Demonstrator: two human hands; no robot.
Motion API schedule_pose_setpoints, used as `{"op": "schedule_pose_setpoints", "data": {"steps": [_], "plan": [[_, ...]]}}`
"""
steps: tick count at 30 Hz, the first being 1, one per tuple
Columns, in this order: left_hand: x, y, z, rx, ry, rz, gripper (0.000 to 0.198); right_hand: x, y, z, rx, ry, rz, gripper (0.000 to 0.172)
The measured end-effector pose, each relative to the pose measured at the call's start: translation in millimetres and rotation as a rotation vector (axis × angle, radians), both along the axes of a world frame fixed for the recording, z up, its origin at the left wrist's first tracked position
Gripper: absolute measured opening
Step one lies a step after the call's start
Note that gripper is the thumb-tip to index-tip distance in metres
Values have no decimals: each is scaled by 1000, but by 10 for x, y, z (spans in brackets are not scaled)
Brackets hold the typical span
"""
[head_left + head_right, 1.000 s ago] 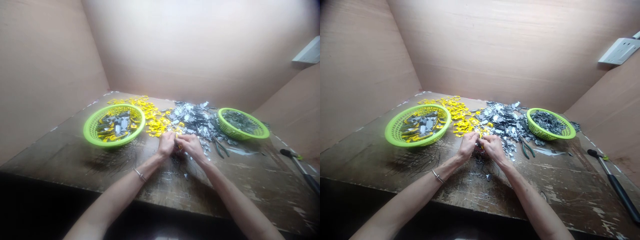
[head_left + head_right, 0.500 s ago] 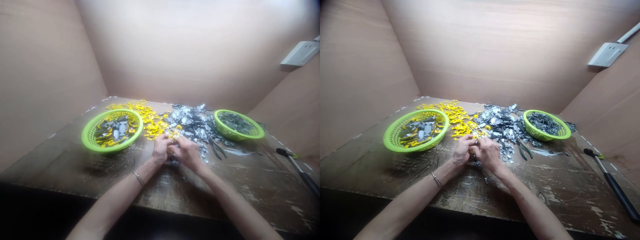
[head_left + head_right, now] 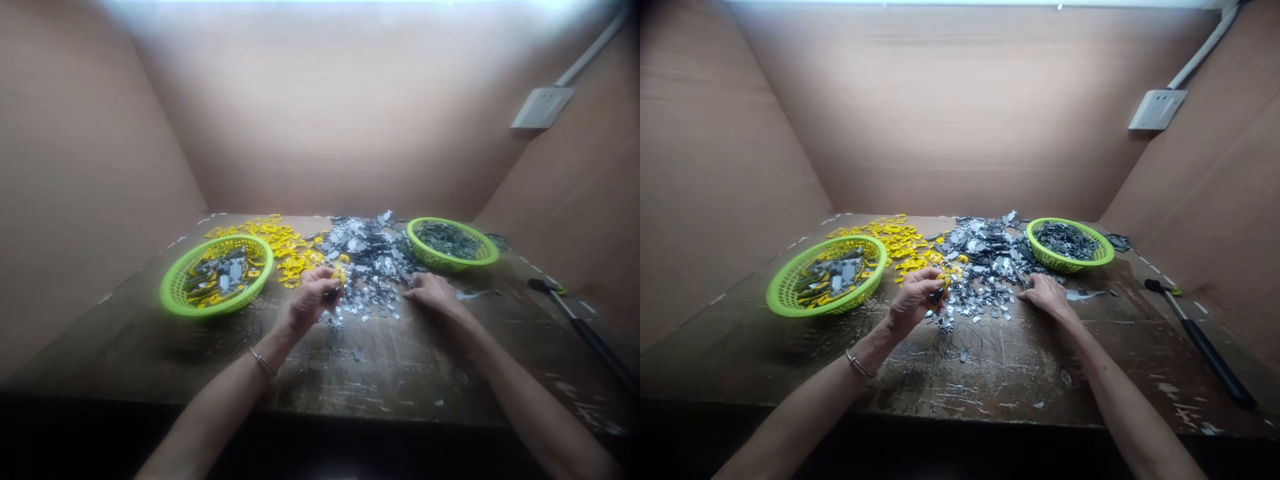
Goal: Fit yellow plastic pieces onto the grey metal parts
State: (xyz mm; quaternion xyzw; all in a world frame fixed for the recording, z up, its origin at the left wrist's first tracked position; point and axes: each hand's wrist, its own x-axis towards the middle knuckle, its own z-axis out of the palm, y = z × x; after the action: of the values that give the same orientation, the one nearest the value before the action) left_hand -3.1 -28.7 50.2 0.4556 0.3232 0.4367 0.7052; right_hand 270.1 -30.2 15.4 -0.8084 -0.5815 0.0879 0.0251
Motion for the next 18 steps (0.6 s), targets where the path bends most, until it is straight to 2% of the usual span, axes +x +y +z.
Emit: {"op": "schedule_pose_setpoints", "data": {"steps": [3, 6, 8, 11, 13, 15, 18], "plan": [[-35, -81, -19, 34, 45, -71, 18, 19, 34, 16, 34, 103, -59, 33], [-114, -158, -43, 42, 88, -79, 20, -12, -38, 123, 97, 242, -119, 33], [-171, -202, -39, 40, 108, -74, 26, -84, -167, 246, 147, 418, -96, 33], [-236, -256, 0, 47, 116, -87, 33, -278, -413, 448, 147, 743, 54, 32], [-261, -282, 34, 52, 125, -109, 36, -443, -550, 530, 79, 964, 158, 30], [-276, -299, 59, 53, 139, -130, 37, -605, -638, 538, -54, 1184, 243, 28], [-296, -312, 65, 56, 148, -150, 39, -793, -696, 456, -201, 1320, 306, 28]]}}
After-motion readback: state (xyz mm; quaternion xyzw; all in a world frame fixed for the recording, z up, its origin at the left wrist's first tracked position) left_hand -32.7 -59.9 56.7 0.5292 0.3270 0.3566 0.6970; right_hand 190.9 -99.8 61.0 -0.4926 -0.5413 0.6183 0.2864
